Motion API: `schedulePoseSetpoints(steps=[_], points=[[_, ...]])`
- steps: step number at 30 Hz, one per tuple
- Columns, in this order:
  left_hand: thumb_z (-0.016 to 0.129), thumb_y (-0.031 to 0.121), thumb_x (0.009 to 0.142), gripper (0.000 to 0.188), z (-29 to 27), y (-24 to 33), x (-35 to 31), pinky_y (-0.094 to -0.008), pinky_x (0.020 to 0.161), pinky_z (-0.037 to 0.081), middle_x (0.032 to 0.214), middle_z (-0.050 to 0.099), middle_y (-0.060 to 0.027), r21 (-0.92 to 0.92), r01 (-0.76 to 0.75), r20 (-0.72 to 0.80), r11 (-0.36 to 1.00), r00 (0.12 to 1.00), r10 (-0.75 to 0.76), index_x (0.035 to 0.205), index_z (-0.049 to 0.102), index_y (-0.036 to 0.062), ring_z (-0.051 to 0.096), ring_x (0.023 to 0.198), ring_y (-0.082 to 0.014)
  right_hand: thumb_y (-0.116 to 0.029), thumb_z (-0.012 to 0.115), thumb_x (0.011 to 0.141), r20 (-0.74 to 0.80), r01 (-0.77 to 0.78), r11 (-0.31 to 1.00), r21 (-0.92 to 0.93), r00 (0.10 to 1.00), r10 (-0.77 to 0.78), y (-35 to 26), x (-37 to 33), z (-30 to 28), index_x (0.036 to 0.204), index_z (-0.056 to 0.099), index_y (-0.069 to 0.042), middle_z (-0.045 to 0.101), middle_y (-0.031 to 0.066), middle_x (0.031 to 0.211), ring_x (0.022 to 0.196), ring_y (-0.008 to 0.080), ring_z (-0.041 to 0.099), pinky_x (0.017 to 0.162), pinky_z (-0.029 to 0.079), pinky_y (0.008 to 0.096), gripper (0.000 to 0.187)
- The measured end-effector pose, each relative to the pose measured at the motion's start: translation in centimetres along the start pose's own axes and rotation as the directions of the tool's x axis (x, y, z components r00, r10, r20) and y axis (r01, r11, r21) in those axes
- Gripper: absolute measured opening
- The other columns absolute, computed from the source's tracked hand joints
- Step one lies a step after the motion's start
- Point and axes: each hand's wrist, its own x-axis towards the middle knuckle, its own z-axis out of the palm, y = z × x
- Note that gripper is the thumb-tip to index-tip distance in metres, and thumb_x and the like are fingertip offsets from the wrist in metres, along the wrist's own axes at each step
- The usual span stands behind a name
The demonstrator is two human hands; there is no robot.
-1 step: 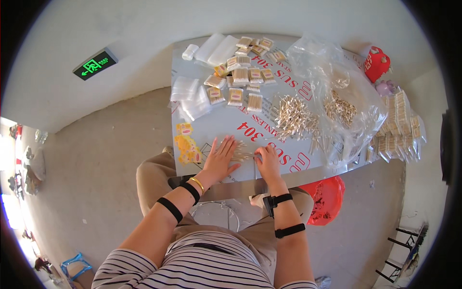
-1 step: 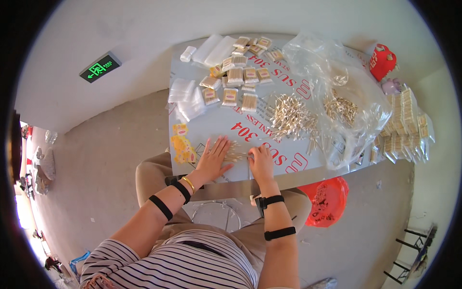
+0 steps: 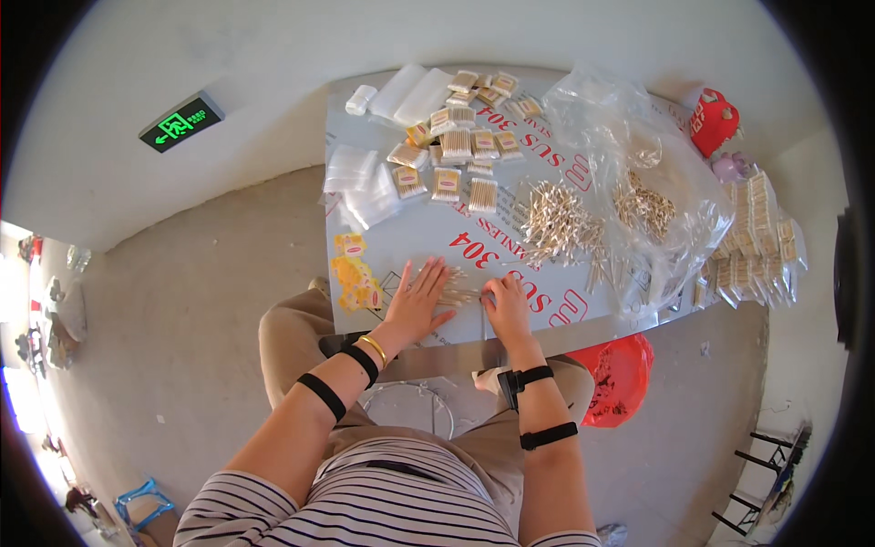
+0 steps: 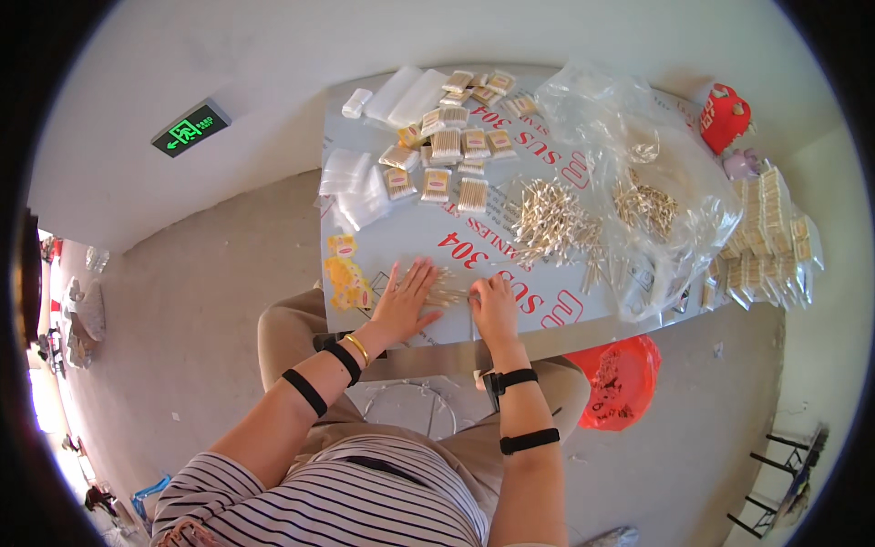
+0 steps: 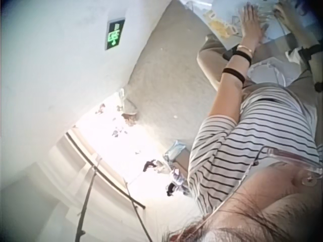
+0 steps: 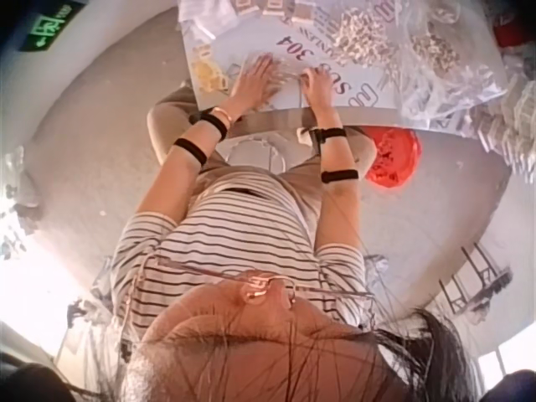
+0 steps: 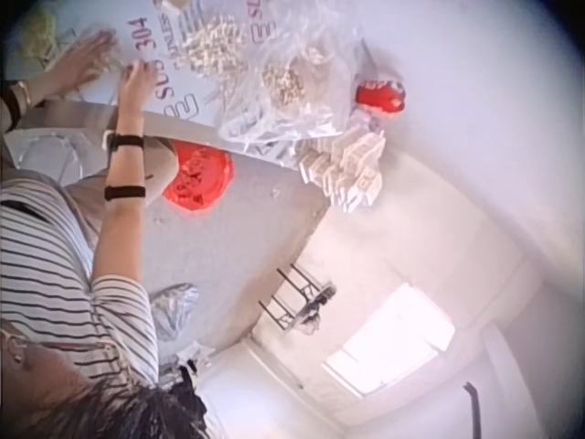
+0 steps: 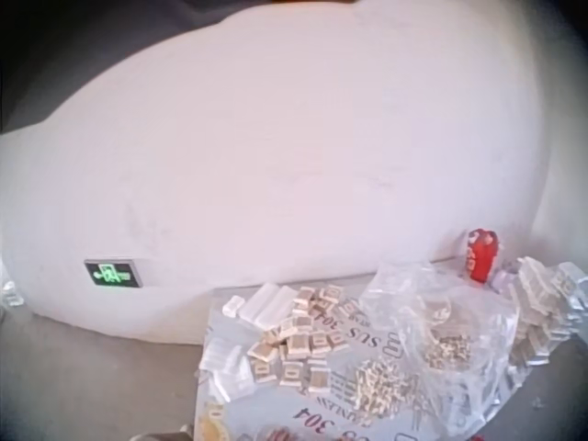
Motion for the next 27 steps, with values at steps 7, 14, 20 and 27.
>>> schedulePoseSetpoints(steps=[7,14,20,27], points=[[0.037,0.066,0.096,0.09,-0.7,-0.5,0.9,-0.0534,0.122,0.0,0.165,0.014,-0.0134,-0.085,-0.02,0.032,0.996,0.999,0.022,0.157,0.019,0.0023,0.008,0.154,-0.0267,-0.008,0.076,0.075,0.068,0.024,1.0,-0.016,0.997,-0.023,0.6,0.8,0.5,0.084,0.064,-0.011,0.056,0.0079,0.094,0.095,0.0315,0.056,0.082,0.046,0.0441,0.015],[0.04,0.068,0.094,0.096,-1.1,-0.6,1.1,-0.0511,0.123,-0.002,0.165,0.012,-0.0149,-0.158,-0.027,0.025,0.987,0.999,0.031,0.157,0.012,0.0002,0.007,0.154,-0.0276,-0.007,0.076,0.075,0.074,0.035,0.999,0.001,0.997,-0.035,-0.8,1.8,1.6,0.087,0.063,-0.011,0.057,0.008,0.094,0.096,0.0311,0.056,0.082,0.046,0.044,0.018],[0.044,0.064,0.095,0.098,-0.5,-0.5,0.6,-0.0495,0.123,-0.001,0.165,0.012,-0.015,-0.182,-0.028,-0.001,0.983,1.0,0.028,0.157,0.007,-0.0025,0.007,0.154,-0.0278,-0.004,0.075,0.074,-0.04,-0.005,0.996,0.092,0.999,0.008,-0.1,1.0,1.3,0.09,0.061,-0.009,0.057,0.0096,0.092,0.094,0.0324,0.056,0.08,0.046,0.0452,0.022],[0.054,0.047,0.095,0.086,-1.2,-1.1,1.0,-0.0517,0.123,0.004,0.164,0.018,-0.0153,-0.307,0.034,-0.15,0.951,0.985,-0.083,0.156,0.016,-0.0014,0.014,0.153,-0.0294,-0.007,0.074,0.076,-0.066,-0.106,0.983,0.152,0.991,0.117,0.1,-1.4,0.1,0.089,0.061,-0.008,0.057,0.0105,0.09,0.09,0.0328,0.056,0.079,0.046,0.0443,0.018]])
